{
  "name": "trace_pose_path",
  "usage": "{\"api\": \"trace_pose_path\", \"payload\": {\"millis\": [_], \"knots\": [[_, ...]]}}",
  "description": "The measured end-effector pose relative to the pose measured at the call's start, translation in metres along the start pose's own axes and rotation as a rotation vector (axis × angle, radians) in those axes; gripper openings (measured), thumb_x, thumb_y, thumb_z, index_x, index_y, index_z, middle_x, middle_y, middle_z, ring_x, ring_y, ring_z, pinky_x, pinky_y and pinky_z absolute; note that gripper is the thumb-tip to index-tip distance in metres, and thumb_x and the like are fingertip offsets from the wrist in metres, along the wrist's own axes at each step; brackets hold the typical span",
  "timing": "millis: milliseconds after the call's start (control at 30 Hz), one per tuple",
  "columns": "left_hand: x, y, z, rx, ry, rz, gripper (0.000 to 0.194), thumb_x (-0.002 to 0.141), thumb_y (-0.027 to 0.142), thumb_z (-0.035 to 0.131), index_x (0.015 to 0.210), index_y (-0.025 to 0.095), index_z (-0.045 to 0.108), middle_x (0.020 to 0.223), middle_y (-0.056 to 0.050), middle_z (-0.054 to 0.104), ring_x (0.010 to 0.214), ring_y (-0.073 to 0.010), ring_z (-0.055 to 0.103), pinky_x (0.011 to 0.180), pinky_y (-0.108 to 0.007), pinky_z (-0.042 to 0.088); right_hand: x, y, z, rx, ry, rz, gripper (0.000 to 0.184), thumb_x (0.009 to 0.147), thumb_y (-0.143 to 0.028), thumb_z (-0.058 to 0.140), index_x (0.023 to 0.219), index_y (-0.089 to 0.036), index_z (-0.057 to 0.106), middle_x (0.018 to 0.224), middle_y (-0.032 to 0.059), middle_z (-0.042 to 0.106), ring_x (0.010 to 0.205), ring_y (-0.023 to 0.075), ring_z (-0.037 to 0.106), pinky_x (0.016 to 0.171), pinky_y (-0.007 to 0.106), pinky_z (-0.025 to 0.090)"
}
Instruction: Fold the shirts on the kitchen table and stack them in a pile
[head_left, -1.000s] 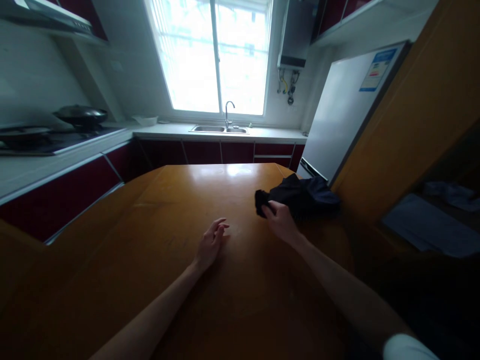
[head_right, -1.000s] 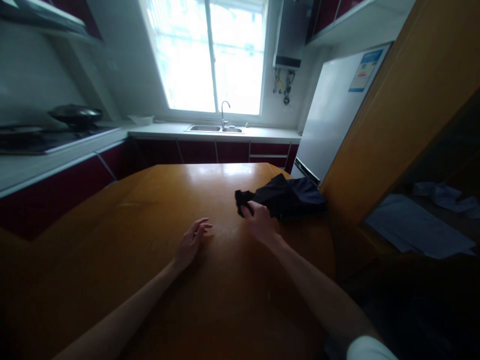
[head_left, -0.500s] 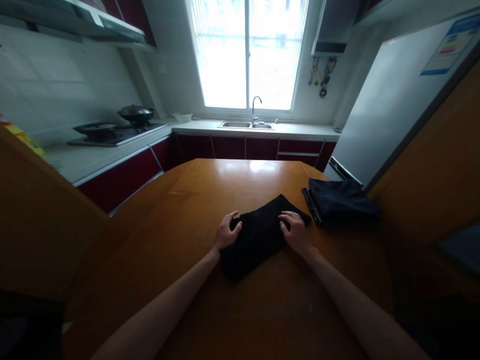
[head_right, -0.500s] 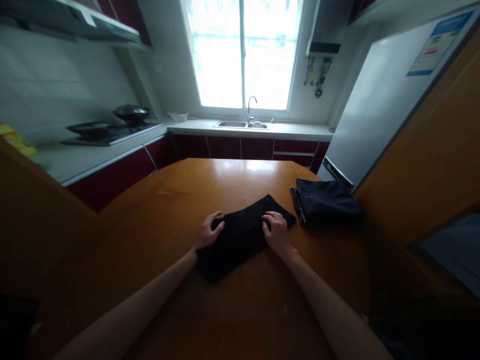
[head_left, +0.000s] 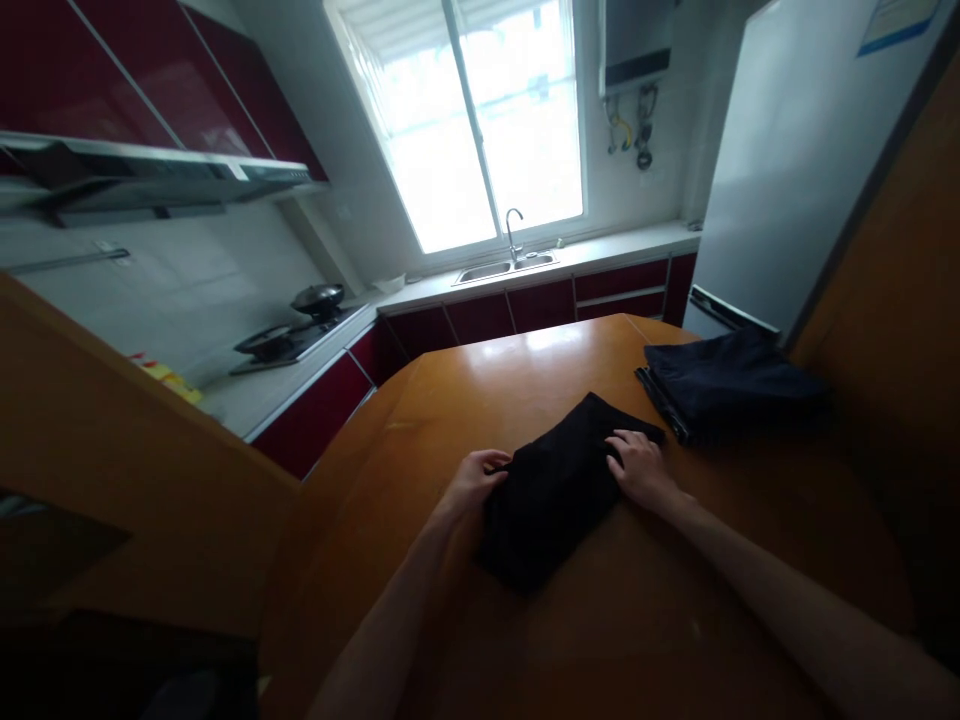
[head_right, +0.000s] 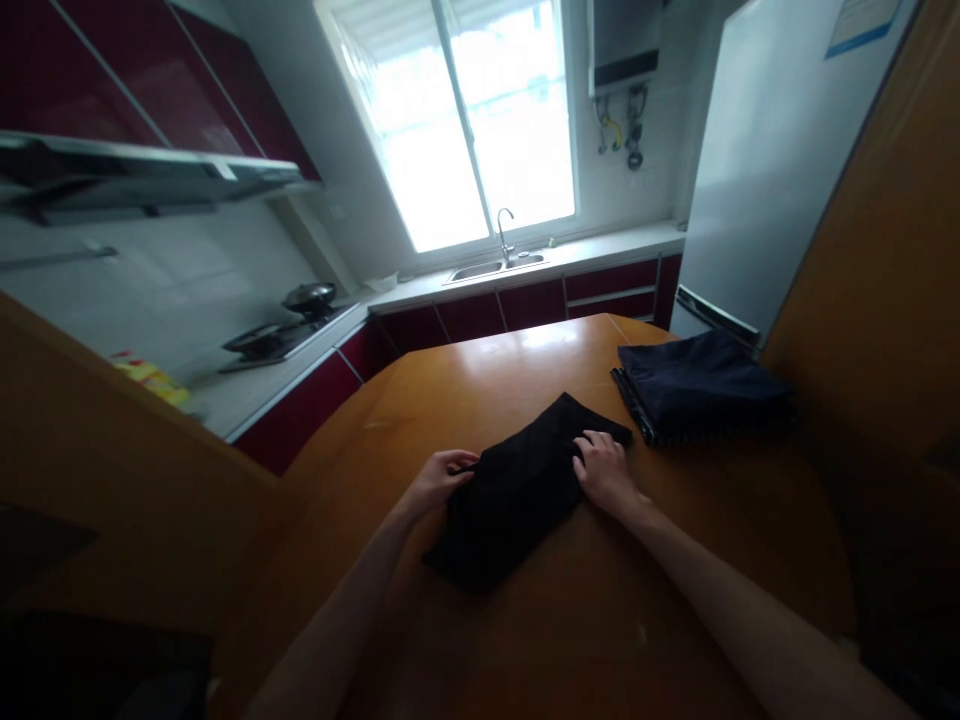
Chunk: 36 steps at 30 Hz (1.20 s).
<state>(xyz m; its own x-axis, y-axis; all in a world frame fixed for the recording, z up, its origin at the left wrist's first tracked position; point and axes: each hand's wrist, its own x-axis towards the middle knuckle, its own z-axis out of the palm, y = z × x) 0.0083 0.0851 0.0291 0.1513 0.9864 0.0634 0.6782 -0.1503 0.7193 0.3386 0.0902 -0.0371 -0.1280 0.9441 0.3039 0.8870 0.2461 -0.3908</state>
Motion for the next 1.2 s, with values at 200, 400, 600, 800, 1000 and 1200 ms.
{"api": "trace_pose_path", "payload": {"millis": [200, 400, 600, 800, 1000, 1200], "knots": [[-0.009, 0.012, -0.038, 0.424, 0.170, 0.068, 0.038, 0.080, 0.028, 0.071, 0.117, 0.021, 0.072, 0.114, -0.012, 0.067, 0.108, -0.0297, 0.064, 0.095, -0.043, 0.050, -0.020, -0.034, -0.016, 0.274, -0.061, -0.114, 0.028, 0.092, -0.027, 0.051, 0.110, -0.020, 0.072, 0.119, 0.0111, 0.069, 0.111, 0.0254, 0.060, 0.099, 0.038, 0.045], [-0.058, 0.048, 0.033, 0.505, -0.428, 0.393, 0.089, 0.075, 0.057, 0.077, 0.152, 0.042, 0.037, 0.164, -0.009, 0.025, 0.148, -0.0477, 0.020, 0.110, -0.073, 0.023, -0.020, -0.038, -0.027, 0.473, 0.145, -0.073, 0.025, 0.088, -0.023, 0.047, 0.096, -0.022, 0.070, 0.106, 0.0083, 0.071, 0.103, 0.0236, 0.063, 0.095, 0.036, 0.048], [-0.065, 0.053, 0.066, 0.592, -0.200, 0.380, 0.049, 0.101, 0.025, 0.045, 0.149, 0.032, 0.046, 0.159, -0.009, 0.036, 0.147, -0.0367, 0.030, 0.114, -0.062, 0.029, -0.008, -0.025, -0.038, 0.586, 0.257, 0.002, 0.024, 0.084, -0.024, 0.047, 0.090, -0.020, 0.070, 0.098, 0.0095, 0.071, 0.096, 0.0242, 0.065, 0.089, 0.037, 0.049], [0.015, 0.070, -0.008, 0.452, -0.010, 0.077, 0.032, 0.100, 0.026, 0.044, 0.105, 0.020, 0.075, 0.099, -0.007, 0.077, 0.092, -0.0227, 0.072, 0.083, -0.028, 0.054, -0.006, -0.022, -0.055, 0.685, 0.468, -0.076, 0.022, 0.085, -0.019, 0.048, 0.092, -0.021, 0.068, 0.099, 0.0075, 0.070, 0.097, 0.0242, 0.064, 0.090, 0.040, 0.050], [0.091, 0.067, -0.092, 0.536, 0.283, -0.061, 0.037, 0.092, 0.012, 0.050, 0.125, 0.011, 0.065, 0.122, -0.018, 0.068, 0.117, -0.0300, 0.062, 0.100, -0.039, 0.047, -0.007, -0.021, -0.056, 0.625, 0.617, -0.117, 0.023, 0.084, -0.016, 0.050, 0.097, -0.022, 0.069, 0.107, 0.0083, 0.066, 0.106, 0.0256, 0.060, 0.099, 0.044, 0.046], [0.064, 0.047, -0.047, 0.615, 0.121, 0.092, 0.033, 0.095, 0.032, 0.057, 0.126, 0.023, 0.065, 0.128, -0.009, 0.064, 0.118, -0.0244, 0.061, 0.102, -0.031, 0.046, -0.009, -0.024, -0.044, 0.623, 0.463, -0.140, 0.021, 0.083, -0.014, 0.050, 0.092, -0.022, 0.068, 0.105, 0.0089, 0.066, 0.105, 0.0259, 0.059, 0.097, 0.043, 0.047]]}}
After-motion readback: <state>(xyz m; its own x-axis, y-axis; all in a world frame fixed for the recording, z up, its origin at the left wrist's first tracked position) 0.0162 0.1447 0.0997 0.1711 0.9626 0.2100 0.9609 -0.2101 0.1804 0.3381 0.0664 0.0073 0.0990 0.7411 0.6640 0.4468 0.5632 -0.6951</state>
